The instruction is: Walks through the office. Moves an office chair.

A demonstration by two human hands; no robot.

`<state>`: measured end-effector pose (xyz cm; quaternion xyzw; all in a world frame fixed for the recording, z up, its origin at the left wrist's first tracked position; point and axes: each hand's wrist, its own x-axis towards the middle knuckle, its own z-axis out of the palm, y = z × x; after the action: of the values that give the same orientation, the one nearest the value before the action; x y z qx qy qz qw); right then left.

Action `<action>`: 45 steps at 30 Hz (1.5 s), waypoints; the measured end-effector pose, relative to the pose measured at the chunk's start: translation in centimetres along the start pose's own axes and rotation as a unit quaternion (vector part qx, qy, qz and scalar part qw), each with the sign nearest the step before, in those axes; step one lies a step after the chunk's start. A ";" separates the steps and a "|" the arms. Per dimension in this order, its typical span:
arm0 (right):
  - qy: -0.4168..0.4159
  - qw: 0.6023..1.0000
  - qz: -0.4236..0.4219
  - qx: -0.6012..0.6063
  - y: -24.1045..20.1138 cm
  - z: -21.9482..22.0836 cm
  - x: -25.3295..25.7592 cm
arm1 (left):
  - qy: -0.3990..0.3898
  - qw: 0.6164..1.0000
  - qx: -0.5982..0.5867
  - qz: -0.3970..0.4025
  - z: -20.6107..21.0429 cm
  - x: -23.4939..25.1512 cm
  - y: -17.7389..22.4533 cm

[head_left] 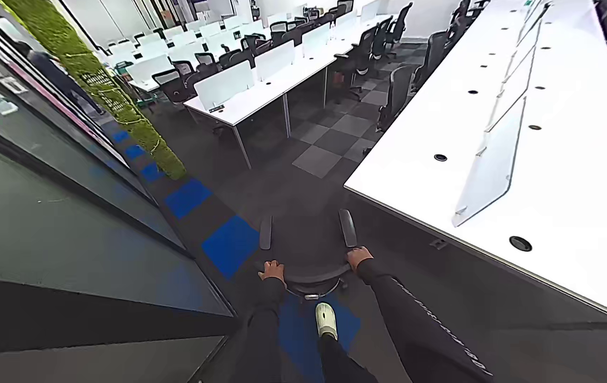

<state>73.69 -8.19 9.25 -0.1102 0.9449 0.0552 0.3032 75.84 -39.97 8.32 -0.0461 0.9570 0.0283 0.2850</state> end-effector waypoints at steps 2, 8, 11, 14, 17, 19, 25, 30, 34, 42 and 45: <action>0.005 1.000 -0.005 0.002 0.6 -2.0 2.7 | 0.001 1.000 -0.003 0.001 -1.7 2.6 -0.1; 0.017 1.000 -0.002 0.017 2.7 -6.7 10.4 | -0.005 0.999 -0.011 0.031 -7.3 9.1 -0.4; 0.020 1.000 -0.004 0.014 3.4 -9.1 13.9 | -0.008 1.000 0.000 0.018 -9.8 13.1 -0.2; 0.022 0.999 -0.004 0.028 3.7 -10.7 17.0 | -0.002 1.000 0.011 -0.011 -11.6 17.1 0.2; 0.033 0.999 -0.002 0.037 4.1 -12.8 20.2 | 0.002 1.000 0.021 -0.011 -14.0 21.3 0.0; 0.037 0.999 -0.003 0.037 4.1 -14.4 22.3 | 0.002 1.000 0.027 -0.006 -15.8 23.9 -0.4; 0.050 0.997 0.026 0.052 4.0 -19.7 29.6 | 0.016 0.999 0.031 0.024 -22.2 32.7 -1.4; 0.055 0.995 0.065 0.058 3.9 -24.3 36.4 | 0.008 0.996 0.034 0.081 -27.6 41.3 -2.5; 0.055 0.978 0.156 0.126 2.5 -27.5 41.1 | -0.009 0.991 0.046 0.122 -31.8 47.7 -3.7; -0.001 0.943 0.255 0.214 1.2 -34.2 49.4 | -0.013 0.989 0.080 0.126 -39.2 58.6 -3.6; -0.001 0.939 0.264 0.220 2.2 -36.8 52.4 | -0.013 0.988 0.091 0.126 -41.6 62.5 -2.8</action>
<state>11.06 -21.50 8.48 0.2124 0.9285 -0.0759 0.2950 1.49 -50.60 8.81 0.1010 0.9501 -0.0229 0.2942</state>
